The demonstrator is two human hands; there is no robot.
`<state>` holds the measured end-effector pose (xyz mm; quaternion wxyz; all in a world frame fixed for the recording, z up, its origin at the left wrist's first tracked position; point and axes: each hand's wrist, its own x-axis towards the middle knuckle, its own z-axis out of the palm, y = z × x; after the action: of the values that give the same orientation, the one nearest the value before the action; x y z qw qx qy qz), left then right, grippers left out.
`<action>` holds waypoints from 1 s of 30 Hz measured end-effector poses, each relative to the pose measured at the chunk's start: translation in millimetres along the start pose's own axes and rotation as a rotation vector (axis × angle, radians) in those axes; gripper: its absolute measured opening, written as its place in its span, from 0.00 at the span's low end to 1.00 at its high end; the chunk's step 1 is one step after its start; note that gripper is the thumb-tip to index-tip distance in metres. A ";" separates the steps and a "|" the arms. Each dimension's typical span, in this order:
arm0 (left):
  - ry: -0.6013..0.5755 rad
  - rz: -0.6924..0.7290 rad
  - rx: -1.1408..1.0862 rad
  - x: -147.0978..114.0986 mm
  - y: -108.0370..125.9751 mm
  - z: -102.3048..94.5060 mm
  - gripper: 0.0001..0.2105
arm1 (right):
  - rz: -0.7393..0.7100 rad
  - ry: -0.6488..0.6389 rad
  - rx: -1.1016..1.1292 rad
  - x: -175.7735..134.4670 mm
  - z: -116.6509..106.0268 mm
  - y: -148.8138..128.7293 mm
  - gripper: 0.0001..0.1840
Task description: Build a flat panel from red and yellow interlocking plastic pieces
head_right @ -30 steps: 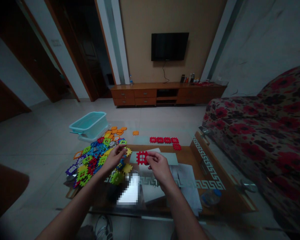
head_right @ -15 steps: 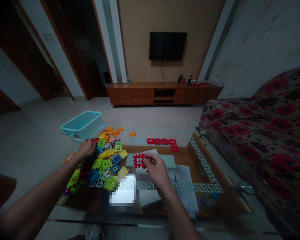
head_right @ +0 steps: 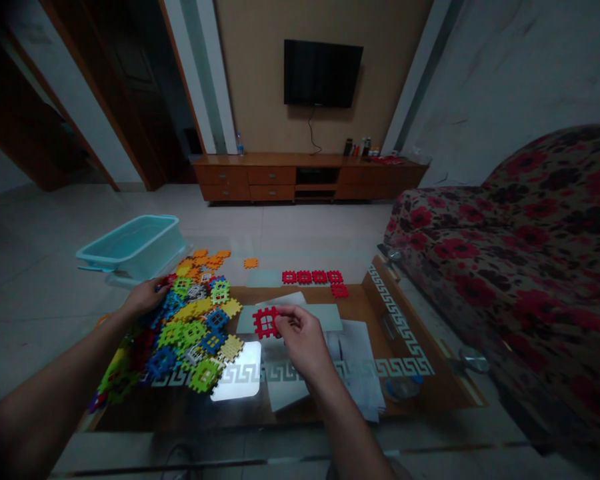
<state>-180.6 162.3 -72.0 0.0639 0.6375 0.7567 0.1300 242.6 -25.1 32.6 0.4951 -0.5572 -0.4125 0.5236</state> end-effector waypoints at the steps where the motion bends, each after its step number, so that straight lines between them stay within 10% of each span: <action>1: -0.014 -0.008 0.014 2.2 0.5 0.6 0.22 | 0.000 0.000 -0.001 0.4 0.0 0.5 0.17; 12: 0.070 -0.025 0.117 -4.3 9.4 -8.8 0.21 | -0.026 -0.007 -0.042 2.3 -0.2 4.8 0.17; 21: 0.161 -0.196 -0.262 -25.5 36.2 -35.5 0.17 | -0.035 0.015 -0.024 5.2 0.6 7.7 0.17; 30: 0.109 -0.081 -0.618 -91.4 96.2 -53.6 0.16 | -0.086 -0.013 -0.007 -7.8 3.1 1.6 0.16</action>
<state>-87.1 81.2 -0.2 0.2189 0.5492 0.7085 0.3852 238.6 -32.7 32.5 0.5125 -0.5373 -0.4410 0.5042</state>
